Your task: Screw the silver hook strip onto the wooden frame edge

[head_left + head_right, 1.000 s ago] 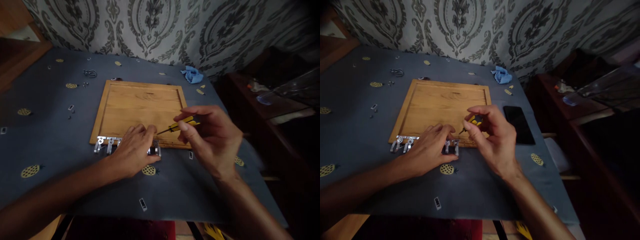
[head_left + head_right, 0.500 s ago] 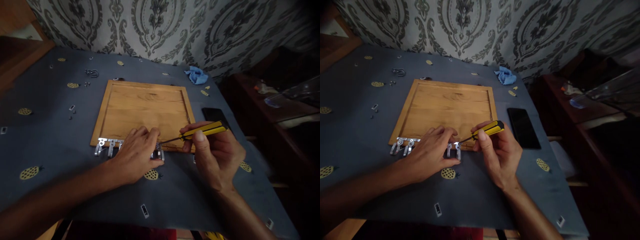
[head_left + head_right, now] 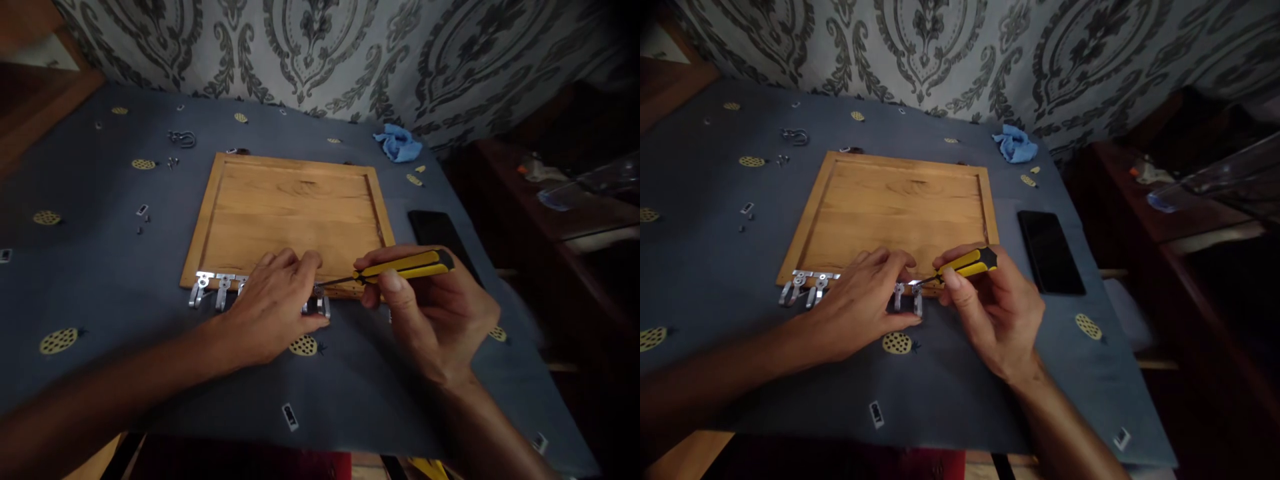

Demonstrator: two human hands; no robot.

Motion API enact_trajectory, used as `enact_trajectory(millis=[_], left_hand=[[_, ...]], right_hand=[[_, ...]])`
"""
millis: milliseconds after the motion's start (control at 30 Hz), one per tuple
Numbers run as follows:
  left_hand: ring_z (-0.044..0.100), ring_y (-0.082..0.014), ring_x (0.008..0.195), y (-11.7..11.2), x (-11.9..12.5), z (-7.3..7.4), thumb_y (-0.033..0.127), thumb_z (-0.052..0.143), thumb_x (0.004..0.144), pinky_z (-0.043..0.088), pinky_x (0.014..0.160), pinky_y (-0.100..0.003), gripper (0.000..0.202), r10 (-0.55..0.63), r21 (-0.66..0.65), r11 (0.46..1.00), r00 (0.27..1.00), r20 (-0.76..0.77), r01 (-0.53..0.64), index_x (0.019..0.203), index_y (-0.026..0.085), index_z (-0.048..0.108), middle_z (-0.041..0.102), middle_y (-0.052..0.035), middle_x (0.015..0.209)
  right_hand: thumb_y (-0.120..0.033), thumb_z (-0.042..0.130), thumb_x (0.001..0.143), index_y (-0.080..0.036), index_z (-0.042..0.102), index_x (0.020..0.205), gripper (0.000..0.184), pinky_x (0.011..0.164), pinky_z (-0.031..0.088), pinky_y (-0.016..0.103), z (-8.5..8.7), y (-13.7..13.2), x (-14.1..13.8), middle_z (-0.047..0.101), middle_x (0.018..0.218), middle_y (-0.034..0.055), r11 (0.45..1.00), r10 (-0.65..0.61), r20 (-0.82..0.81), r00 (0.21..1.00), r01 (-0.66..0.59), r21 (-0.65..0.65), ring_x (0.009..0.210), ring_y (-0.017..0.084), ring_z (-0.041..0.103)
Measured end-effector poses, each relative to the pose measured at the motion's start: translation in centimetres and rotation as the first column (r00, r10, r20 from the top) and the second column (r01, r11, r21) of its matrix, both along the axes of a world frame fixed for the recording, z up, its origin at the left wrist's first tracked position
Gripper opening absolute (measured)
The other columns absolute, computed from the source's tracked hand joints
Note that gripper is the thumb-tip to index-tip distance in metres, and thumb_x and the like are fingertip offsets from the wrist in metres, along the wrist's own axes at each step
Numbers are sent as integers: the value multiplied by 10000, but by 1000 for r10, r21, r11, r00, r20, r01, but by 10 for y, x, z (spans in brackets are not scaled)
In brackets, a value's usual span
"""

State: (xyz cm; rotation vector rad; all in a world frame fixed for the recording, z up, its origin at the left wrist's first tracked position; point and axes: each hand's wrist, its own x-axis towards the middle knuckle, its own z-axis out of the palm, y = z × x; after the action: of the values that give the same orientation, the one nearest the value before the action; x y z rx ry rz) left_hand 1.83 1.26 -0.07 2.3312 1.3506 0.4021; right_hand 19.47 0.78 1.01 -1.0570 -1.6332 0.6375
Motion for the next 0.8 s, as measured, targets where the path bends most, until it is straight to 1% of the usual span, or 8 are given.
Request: enact_trajectory(millis=[233,400,500,667,800], left_hand=[[548,-266,999,-1,-1,-3,386,758,757,443,836,-397,471,13,15,1000,1000,5,-13,1060,195,453,593,-57,1015],[550,-267,1009,-1,0,-2,383,753,762,446,845,-404,461,3,14,1000,1000,-9,-3,1046,202,438,591,-50,1003],[552,-269,1009,-1,0,-2,390,754,761,446,846,-406,475,0,16,1000,1000,-12,0,1059,197,438,594,-58,1021],[555,-269,1016,0,0,-2,377,754,763,440,853,-407,473,1,3,1000,1000,-11,-1,1066,199,437,600,-60,1037],[554,-275,1015,-1,0,-1,370,764,753,441,847,-407,485,0,1,1000,1000,-11,0,1069,191,442,605,-65,1025]], right_hand=[[-174,673,849,-233,667,879,67,433,490,206,1,6,-6,664,843,-28,999,41,-21,999,-41,-16,510,62,569],[-150,673,844,-229,665,874,84,427,484,217,0,8,-5,657,849,-23,998,53,-30,998,-54,-14,500,62,565],[-148,671,846,-236,665,882,95,417,474,218,-1,7,-5,654,837,-25,999,48,-10,999,-48,-13,500,64,570],[-165,695,832,-245,673,865,89,395,459,219,-2,7,-7,649,796,-35,1000,3,17,1000,-3,2,480,66,565],[-179,694,834,-246,672,865,78,406,472,224,-1,7,-8,653,798,-34,1000,14,10,1000,-14,-13,482,69,569]])
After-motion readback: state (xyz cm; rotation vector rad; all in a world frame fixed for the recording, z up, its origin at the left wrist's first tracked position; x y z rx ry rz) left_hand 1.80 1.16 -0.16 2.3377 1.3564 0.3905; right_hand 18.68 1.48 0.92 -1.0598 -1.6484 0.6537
